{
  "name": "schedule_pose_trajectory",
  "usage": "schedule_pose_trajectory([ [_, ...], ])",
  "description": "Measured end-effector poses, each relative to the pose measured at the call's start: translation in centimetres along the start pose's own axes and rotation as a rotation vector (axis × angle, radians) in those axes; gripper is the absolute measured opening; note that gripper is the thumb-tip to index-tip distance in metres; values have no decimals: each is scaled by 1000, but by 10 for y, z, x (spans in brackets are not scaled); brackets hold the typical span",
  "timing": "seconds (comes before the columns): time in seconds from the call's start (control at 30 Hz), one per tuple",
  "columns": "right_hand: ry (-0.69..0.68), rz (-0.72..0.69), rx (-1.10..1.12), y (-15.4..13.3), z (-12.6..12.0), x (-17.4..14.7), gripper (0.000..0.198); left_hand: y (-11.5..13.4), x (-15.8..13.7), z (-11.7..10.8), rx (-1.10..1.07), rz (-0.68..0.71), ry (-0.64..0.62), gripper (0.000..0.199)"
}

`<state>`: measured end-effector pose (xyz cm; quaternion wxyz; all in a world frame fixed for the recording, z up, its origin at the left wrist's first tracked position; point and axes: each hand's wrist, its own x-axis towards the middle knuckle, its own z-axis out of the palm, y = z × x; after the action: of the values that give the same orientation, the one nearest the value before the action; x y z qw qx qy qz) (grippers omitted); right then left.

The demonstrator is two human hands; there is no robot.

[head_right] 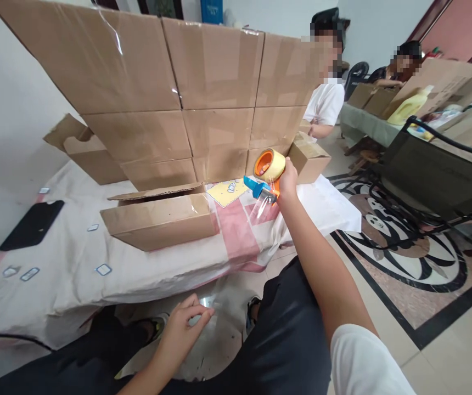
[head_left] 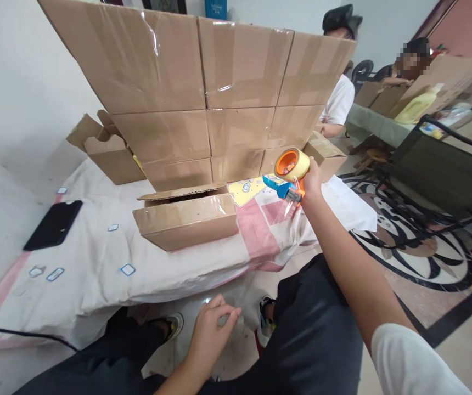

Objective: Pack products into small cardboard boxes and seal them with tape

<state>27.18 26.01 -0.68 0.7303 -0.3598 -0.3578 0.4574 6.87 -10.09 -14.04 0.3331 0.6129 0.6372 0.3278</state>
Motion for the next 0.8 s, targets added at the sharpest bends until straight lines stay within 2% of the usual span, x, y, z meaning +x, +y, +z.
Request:
schedule_pose_trajectory([
  [0.1,-51,-17,50,-13,8,-19,36,-22,8,0,-59,-108,-2,43],
  [0.27,-199,-28,17,-41,16,-55,44,-53,23,3,-75,-207,32,46],
  [0.4,-304,55,-86,-56,22,-84,53,-84,31,20,-127,-364,-62,51],
  [0.53,-301,48,-174,-75,20,-98,59,-102,22,41,-47,-431,-168,41],
  [0.6,-289,13,-190,-84,16,-100,60,-96,18,47,-3,-408,-226,29],
  [0.7,-300,-68,-168,-87,9,-100,55,-65,21,44,42,-293,-260,16],
  [0.77,-341,-98,-135,-82,5,-103,50,-31,31,33,64,-139,-174,18],
  [0.8,-367,-89,-128,-79,4,-106,47,-12,38,25,68,-9,-86,20],
])
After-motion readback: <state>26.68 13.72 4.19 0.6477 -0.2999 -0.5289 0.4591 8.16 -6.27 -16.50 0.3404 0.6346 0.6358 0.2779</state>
